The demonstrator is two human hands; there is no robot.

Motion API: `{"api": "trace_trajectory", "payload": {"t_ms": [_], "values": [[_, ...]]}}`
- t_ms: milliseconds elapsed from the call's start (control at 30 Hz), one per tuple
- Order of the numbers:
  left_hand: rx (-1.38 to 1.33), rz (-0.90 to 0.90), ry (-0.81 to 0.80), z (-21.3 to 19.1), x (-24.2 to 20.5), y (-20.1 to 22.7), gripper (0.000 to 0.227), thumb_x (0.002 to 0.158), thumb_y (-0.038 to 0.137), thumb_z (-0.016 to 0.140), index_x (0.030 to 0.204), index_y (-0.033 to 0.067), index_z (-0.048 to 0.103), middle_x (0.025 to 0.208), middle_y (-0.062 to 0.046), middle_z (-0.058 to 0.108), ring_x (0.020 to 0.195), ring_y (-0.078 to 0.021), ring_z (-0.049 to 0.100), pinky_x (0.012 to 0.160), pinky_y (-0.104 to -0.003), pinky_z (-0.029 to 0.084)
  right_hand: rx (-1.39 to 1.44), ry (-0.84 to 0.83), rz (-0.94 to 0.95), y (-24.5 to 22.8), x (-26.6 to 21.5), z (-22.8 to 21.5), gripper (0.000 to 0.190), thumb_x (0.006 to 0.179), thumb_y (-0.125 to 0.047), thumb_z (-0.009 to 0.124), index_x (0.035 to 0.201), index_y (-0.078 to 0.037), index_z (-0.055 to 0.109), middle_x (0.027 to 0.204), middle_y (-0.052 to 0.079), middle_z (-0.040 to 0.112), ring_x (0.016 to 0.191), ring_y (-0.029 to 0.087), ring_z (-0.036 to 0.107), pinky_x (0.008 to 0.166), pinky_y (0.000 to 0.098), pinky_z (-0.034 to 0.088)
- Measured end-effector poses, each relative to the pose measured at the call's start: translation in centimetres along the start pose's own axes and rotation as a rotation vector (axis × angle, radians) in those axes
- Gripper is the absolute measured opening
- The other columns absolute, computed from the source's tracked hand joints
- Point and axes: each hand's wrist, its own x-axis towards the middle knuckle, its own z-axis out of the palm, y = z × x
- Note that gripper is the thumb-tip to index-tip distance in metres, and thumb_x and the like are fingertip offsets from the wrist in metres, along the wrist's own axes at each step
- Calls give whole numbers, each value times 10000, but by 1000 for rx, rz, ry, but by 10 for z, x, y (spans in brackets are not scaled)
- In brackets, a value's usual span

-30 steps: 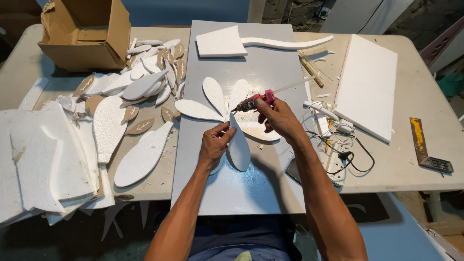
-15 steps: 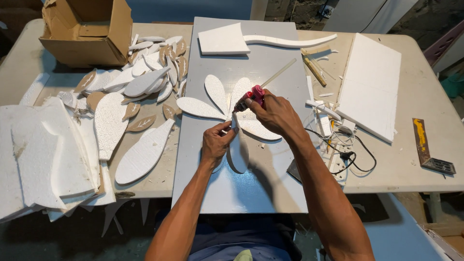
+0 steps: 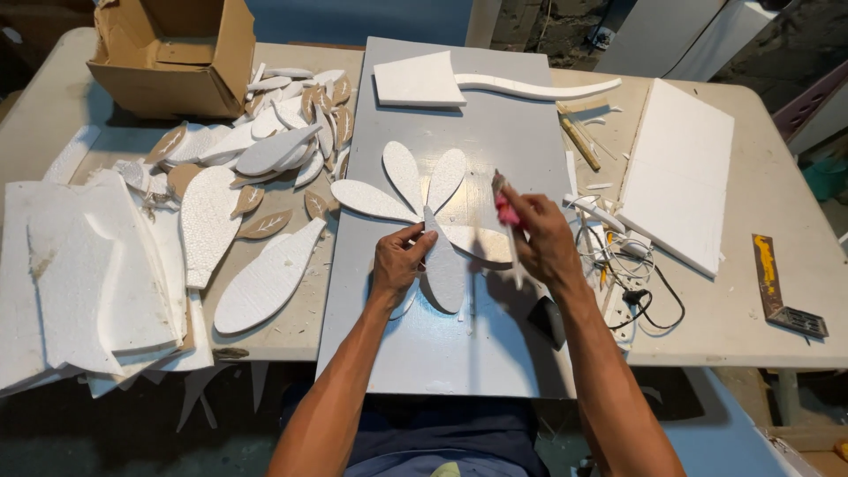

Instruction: Assembling a decorative flower by applying hot glue to foam petal cutouts and pressing them onto a central base.

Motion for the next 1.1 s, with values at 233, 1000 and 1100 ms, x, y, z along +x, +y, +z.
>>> {"api": "trace_trajectory", "payload": {"t_ms": [233,1000,1100], "values": [[4,1,-21,2,-3,7,376,880,239,749,1172,5,708,708,-85,683,505,-103,611,450,-233,548,-594,-60,-72,79,-29,23,689,835,-175,619,1467,-413,479,1171,-13,569,1021,219,605,916,381,449],[12,-41,-22,5,-7,26,287,905,277,705,968,-3,695,767,-144,706,611,-177,690,507,-260,587,171,-14,353,-118,-51,37,452,954,-260,623,1339,-44,527,1288,269,537,1146,457,602,931,525,542],[-202,-85,102,0,6,1,268,947,267,568,1001,8,609,770,-99,601,617,-164,654,511,-290,627,110,-34,402,-116,-67,30,411,967,-314,606,1288,-57,598,1281,255,542,1116,427,632,898,501,569]]}}
